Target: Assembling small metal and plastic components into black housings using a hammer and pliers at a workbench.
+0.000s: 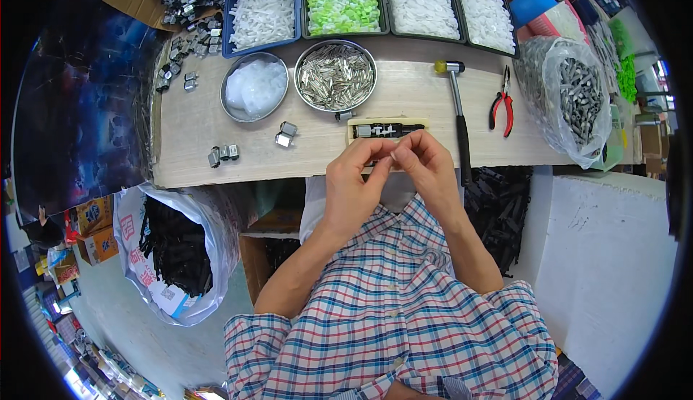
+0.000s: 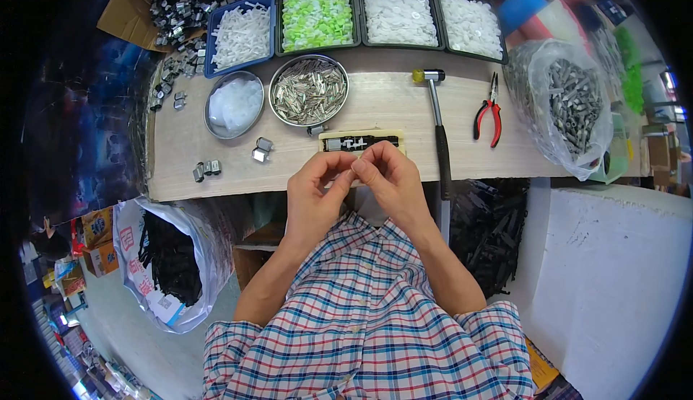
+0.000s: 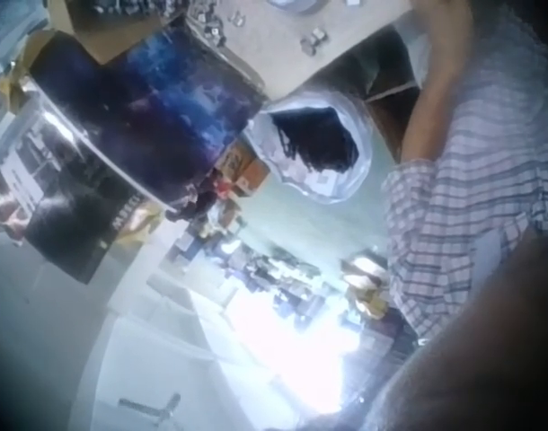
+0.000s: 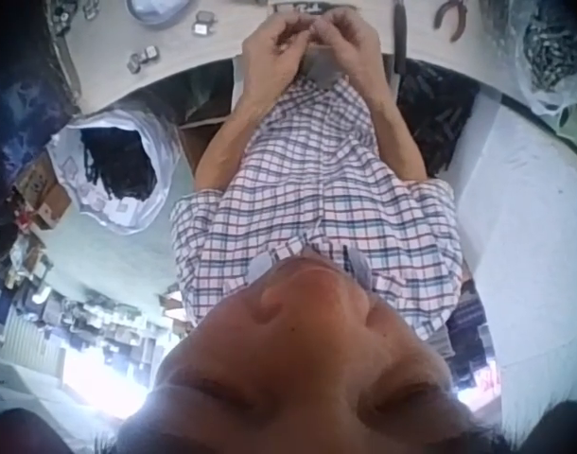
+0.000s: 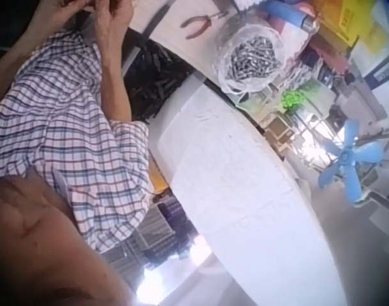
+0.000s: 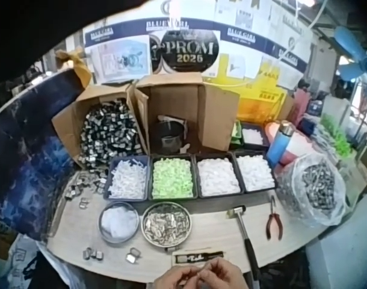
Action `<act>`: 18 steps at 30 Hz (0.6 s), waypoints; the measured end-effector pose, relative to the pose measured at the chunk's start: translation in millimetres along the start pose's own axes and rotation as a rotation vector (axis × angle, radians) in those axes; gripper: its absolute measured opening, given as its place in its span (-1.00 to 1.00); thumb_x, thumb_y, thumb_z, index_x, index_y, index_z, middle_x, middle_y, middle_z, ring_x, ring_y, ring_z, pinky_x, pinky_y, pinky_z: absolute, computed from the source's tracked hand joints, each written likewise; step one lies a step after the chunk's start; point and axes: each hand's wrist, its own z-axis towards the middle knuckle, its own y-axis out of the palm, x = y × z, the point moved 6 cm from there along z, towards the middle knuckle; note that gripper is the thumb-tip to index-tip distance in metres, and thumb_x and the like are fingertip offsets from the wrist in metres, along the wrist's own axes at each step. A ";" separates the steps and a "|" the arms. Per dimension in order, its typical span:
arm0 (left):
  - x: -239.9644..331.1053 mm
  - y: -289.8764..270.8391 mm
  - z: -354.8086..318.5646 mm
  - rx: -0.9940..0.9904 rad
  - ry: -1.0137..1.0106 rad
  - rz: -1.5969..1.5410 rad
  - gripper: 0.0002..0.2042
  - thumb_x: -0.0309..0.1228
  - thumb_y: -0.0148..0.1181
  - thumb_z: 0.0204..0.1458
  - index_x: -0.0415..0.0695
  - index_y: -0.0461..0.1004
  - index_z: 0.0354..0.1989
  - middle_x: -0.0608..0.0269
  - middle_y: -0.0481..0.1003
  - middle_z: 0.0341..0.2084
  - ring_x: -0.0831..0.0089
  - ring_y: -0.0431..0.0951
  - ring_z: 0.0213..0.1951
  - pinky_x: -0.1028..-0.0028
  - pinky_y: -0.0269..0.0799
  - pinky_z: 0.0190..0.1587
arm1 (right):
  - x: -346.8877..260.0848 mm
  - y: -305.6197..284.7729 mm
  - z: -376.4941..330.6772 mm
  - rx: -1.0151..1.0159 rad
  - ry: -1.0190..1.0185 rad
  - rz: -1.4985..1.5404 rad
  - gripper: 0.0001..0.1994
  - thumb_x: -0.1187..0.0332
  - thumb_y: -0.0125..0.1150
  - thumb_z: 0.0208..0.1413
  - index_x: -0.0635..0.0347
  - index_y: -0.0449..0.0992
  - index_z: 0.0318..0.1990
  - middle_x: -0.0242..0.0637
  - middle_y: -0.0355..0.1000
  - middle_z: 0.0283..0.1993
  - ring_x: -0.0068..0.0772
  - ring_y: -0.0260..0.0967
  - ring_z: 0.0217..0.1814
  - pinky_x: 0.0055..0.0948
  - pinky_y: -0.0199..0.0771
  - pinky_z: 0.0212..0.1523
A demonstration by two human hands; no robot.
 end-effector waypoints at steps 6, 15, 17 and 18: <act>-29.6 0.9 -2.7 0.000 -0.271 -0.519 -0.81 -0.60 0.24 0.19 -0.32 0.52 -0.04 0.23 0.59 -0.22 0.54 0.60 -0.16 0.55 0.55 -0.02 | -29.7 5.7 -14.5 0.120 -0.477 -0.565 -0.88 0.55 0.27 0.17 0.31 0.46 -0.19 -0.24 0.48 -0.26 -0.41 0.50 -0.28 -0.44 0.51 -0.22; -13.8 -9.4 -15.7 0.046 -0.145 -0.113 -0.79 -0.56 0.31 0.14 -0.31 0.54 -0.07 0.19 0.59 -0.24 0.48 0.59 -0.18 0.48 0.54 -0.06 | -32.9 4.0 -14.8 0.074 -0.654 -0.807 -0.79 0.69 0.27 -0.06 0.25 0.46 -0.28 -0.16 0.46 -0.29 -0.10 0.46 -0.32 -0.27 0.47 -0.33; -6.6 -18.7 -17.5 0.098 -0.003 0.165 -0.78 -0.54 0.33 0.11 -0.28 0.55 -0.08 0.14 0.58 -0.21 0.39 0.59 -0.14 0.41 0.54 -0.04 | -29.9 -0.6 -11.4 0.063 -0.650 -1.010 -0.80 0.63 0.30 -0.07 0.23 0.47 -0.28 -0.20 0.44 -0.32 -0.11 0.42 -0.34 -0.25 0.42 -0.35; 2.9 -19.6 -19.3 0.087 0.253 0.419 -0.76 -0.53 0.35 0.07 -0.26 0.55 -0.08 0.09 0.55 -0.13 0.25 0.57 -0.06 0.33 0.53 0.00 | -27.8 -4.1 -9.7 0.061 -0.649 -1.010 -0.80 0.63 0.30 -0.07 0.23 0.47 -0.28 -0.20 0.44 -0.32 -0.11 0.42 -0.34 -0.25 0.42 -0.35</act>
